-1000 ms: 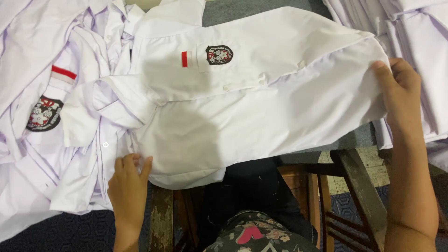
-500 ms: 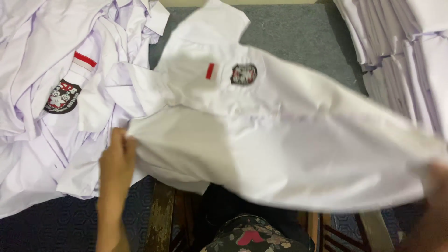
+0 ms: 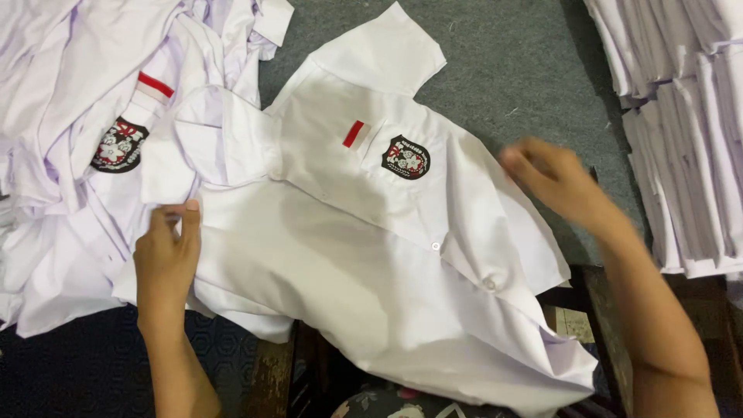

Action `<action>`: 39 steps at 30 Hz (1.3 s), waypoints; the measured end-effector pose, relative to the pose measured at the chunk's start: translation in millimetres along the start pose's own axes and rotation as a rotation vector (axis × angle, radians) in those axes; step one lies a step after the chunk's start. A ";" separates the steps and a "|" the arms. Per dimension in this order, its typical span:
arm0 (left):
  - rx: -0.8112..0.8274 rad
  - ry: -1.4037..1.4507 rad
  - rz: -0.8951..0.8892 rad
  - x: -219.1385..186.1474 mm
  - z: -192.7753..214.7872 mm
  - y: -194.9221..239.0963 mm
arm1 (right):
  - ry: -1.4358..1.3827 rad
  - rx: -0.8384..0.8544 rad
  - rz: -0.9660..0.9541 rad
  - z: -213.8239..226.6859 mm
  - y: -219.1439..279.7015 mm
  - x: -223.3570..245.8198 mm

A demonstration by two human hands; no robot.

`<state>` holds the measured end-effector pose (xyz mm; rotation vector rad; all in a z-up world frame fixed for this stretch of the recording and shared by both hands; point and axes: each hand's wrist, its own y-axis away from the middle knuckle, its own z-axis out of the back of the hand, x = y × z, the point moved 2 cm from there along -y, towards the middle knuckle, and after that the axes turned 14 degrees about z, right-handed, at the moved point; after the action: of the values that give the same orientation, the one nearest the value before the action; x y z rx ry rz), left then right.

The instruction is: Folding a white school uniform shirt on a flat work surface

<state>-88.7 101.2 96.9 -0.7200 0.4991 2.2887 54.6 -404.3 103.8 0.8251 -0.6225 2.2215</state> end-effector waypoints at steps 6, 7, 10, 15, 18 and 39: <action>0.062 -0.244 0.062 -4.8 -6.5 0.2 | 0.507 0.007 -0.397 -47.4 -59.4 -80.7; 0.000 -0.217 -0.026 -8.4 -8.2 -2.2 | 0.482 0.064 -0.395 -42.4 -57.9 -78.7; -0.060 -0.194 -0.195 -21.5 -13.4 -2.6 | 0.386 0.161 -0.431 -8.0 -21.2 -6.5; 0.028 -0.242 -0.399 -64.2 -43.1 -16.4 | 0.680 0.606 -0.538 20.7 128.9 1.6; 0.079 -0.224 -0.567 -86.6 -75.7 -27.7 | 0.412 1.017 -0.554 2.2 197.3 0.1; 0.405 -0.232 -0.154 -60.5 -63.5 7.4 | 0.972 -0.352 -0.047 -12.6 49.7 -184.7</action>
<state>-33.9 33.2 86.1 -0.2786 0.7390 2.0065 118.8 -507.8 -44.1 -0.4218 -0.4552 2.0531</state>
